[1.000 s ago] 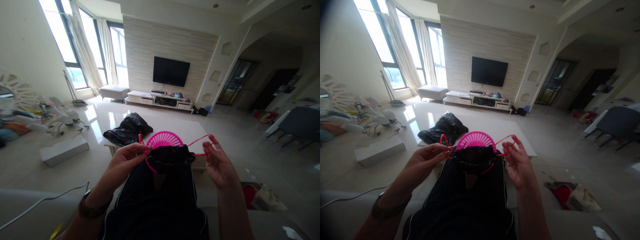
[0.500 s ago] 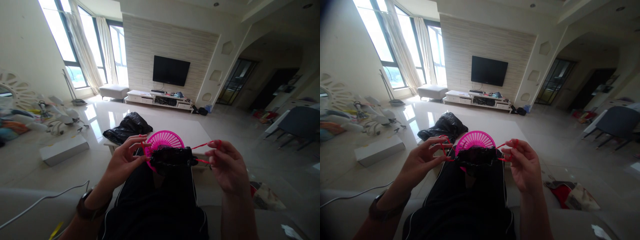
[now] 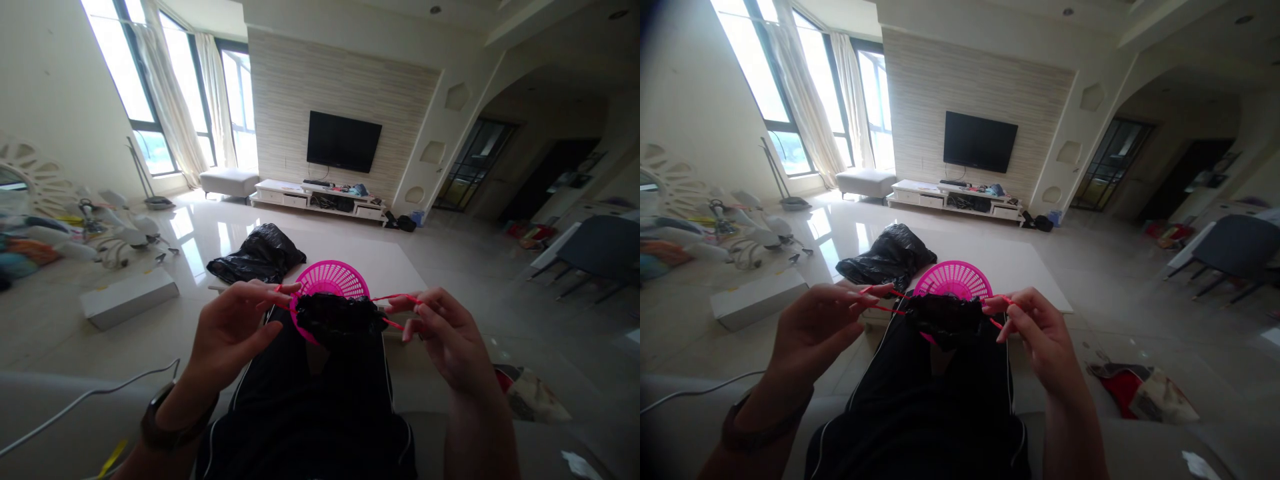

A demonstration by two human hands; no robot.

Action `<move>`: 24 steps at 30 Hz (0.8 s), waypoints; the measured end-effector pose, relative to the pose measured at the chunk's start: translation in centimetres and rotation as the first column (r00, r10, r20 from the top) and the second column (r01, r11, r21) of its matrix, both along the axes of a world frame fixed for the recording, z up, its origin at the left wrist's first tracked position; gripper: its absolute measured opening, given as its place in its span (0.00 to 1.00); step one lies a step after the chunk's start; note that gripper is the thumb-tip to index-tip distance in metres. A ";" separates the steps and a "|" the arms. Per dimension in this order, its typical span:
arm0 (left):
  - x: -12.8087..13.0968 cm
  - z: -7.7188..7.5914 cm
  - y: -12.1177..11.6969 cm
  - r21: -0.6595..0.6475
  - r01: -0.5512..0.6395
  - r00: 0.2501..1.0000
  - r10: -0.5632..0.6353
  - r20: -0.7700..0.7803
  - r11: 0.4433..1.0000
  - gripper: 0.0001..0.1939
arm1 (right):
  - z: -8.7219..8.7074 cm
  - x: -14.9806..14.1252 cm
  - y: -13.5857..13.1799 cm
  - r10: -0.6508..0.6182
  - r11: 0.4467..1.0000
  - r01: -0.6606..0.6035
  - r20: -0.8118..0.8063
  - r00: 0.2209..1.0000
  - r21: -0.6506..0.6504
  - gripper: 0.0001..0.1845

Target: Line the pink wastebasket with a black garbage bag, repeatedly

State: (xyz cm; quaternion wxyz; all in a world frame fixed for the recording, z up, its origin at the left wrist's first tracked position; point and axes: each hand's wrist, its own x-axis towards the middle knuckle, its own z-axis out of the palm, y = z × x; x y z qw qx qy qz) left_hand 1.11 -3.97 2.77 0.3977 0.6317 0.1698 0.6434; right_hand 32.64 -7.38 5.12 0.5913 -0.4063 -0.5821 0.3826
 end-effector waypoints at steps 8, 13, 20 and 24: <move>0.5 -0.8 0.0 0.090 -0.099 0.962 0.118 -0.244 0.991 0.16 | 0.3 -0.9 -1.2 0.032 0.974 -0.053 0.098 0.995 0.218 0.08; 0.5 -1.4 0.6 0.085 -0.158 0.925 0.177 -0.336 0.984 0.15 | 0.6 -1.3 -1.7 0.022 0.933 -0.046 0.071 0.997 0.358 0.10; 0.3 -0.8 -0.4 0.251 -0.123 0.951 0.186 -0.248 0.960 0.17 | -0.6 -0.4 -0.7 0.140 0.926 -0.172 0.119 0.983 0.335 0.07; 0.3 0.0 -1.1 0.401 -0.129 0.949 0.230 -0.215 0.907 0.18 | -1.1 -0.4 -0.1 0.173 0.941 -0.208 0.147 0.974 0.266 0.06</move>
